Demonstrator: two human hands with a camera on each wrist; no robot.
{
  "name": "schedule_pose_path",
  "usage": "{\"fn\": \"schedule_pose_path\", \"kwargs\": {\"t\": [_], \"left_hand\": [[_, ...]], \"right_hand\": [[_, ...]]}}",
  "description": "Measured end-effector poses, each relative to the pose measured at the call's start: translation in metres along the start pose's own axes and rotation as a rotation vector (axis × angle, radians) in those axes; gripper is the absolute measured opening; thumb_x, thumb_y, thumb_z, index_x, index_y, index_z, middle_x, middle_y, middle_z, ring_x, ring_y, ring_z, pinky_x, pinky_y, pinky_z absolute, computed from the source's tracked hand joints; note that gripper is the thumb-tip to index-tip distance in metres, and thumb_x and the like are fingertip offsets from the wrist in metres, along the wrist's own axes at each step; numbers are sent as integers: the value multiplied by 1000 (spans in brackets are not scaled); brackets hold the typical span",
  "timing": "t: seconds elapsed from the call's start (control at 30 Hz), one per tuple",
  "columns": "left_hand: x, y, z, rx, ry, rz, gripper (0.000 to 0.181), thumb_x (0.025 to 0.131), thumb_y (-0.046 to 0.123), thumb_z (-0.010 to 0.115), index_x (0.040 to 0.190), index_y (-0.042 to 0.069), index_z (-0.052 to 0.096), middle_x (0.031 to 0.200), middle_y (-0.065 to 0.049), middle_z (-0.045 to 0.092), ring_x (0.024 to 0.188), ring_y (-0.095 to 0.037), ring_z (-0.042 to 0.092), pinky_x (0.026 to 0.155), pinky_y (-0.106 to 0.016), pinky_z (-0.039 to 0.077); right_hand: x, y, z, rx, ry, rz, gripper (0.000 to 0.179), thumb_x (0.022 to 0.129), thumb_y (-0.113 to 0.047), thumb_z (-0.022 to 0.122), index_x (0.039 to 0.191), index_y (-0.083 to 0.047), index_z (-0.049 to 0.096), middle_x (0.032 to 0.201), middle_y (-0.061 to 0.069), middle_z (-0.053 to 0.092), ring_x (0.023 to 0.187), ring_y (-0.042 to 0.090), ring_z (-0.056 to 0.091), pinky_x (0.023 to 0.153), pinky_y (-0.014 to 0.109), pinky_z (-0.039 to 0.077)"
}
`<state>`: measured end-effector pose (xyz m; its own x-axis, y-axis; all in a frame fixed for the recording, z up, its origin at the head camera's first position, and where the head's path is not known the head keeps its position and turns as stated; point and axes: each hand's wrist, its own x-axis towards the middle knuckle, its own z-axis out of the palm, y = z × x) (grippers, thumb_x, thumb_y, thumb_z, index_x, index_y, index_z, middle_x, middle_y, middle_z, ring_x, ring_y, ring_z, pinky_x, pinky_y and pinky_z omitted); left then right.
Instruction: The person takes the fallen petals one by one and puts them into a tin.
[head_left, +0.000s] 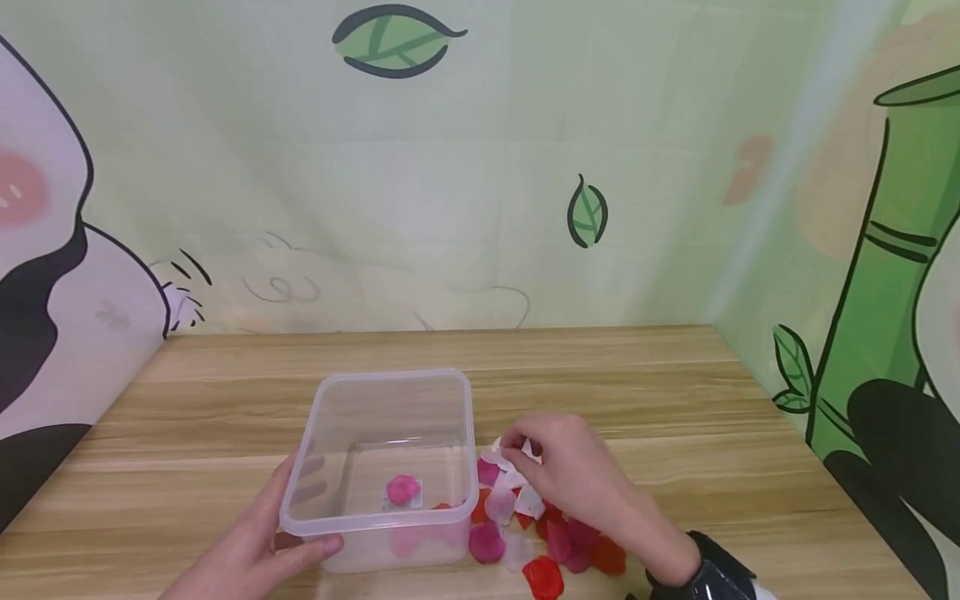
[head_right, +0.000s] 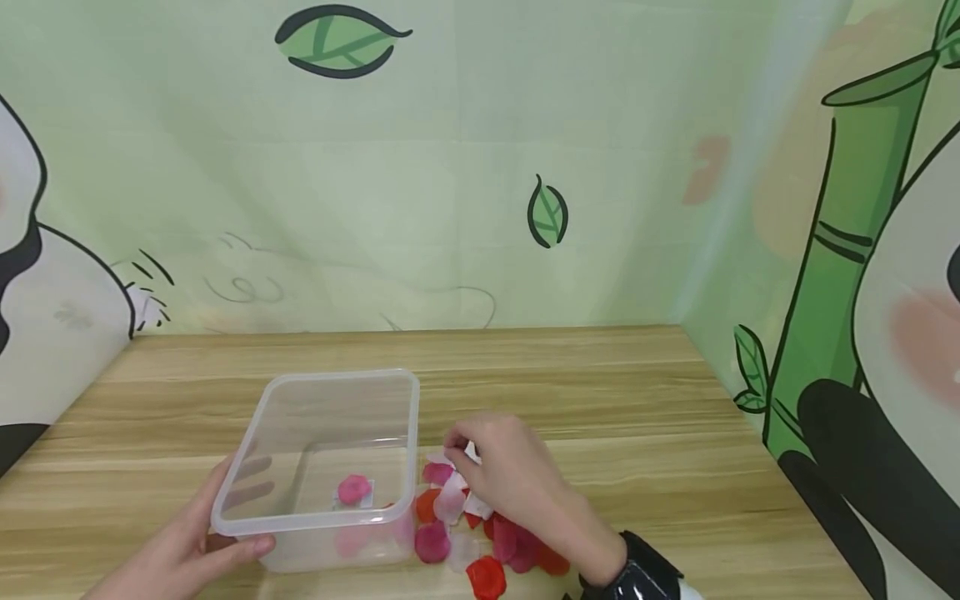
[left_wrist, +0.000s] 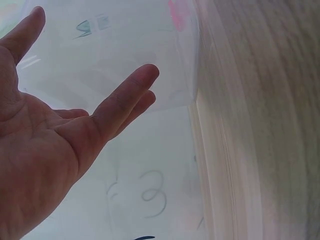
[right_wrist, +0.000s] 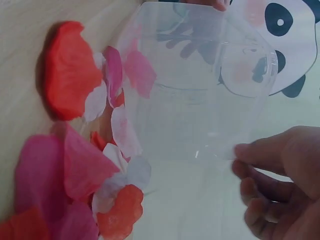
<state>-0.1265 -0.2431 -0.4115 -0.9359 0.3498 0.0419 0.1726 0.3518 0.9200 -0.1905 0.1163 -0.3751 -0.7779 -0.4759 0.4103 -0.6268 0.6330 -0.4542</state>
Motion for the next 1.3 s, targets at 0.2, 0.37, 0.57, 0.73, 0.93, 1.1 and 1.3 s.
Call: {"fn": "schedule_pose_path", "kwargs": {"t": [0.2,0.37,0.57,0.73,0.93,1.1,1.3], "left_hand": [[0,0,-1,-9,-4,-7,101,92,16,79,165,27,10,155,-27,29,126,-49,46,85,-39,58],[0,0,0,-5,-1,10,102,92,15,79,165,25,9,156,-27,28,129,-52,42,85,-40,58],[-1,1,0,10,6,-14,102,93,17,78,166,27,8,158,-27,25,134,-53,39,85,-38,58],[-1,1,-1,7,-4,-45,101,94,18,78,165,28,7,159,-27,24,134,-53,40,85,-41,58],[-1,2,-1,10,-4,-45,101,93,18,78,165,27,8,158,-28,25,131,-52,43,85,-41,58],[-1,1,0,9,5,-5,102,93,17,79,165,27,8,158,-26,27,132,-52,41,84,-39,58],[0,1,-1,9,0,-10,102,93,17,79,165,27,9,158,-26,27,133,-53,40,85,-40,58]], "right_hand": [[1,-1,-1,41,197,-91,16,83,-5,86,94,-13,78,84,-10,69,72,5,56,62,26,53],[1,-5,-1,86,283,-130,16,84,-5,86,96,-12,78,84,-10,69,71,5,55,58,25,51],[3,-10,1,131,324,-198,16,84,-5,86,97,-12,78,88,-9,71,72,7,56,58,19,48],[6,-13,4,179,350,-265,18,82,-3,86,97,-11,79,90,-7,73,75,9,57,60,17,47],[10,-18,9,174,364,-372,22,79,0,87,96,-11,79,91,-6,73,81,11,61,66,15,47],[13,-20,13,147,359,-431,19,80,-2,87,94,-11,79,89,-6,73,83,10,62,71,16,50],[13,-19,13,138,348,-433,17,81,-4,87,95,-11,80,90,-5,75,85,9,64,74,18,53]]}}
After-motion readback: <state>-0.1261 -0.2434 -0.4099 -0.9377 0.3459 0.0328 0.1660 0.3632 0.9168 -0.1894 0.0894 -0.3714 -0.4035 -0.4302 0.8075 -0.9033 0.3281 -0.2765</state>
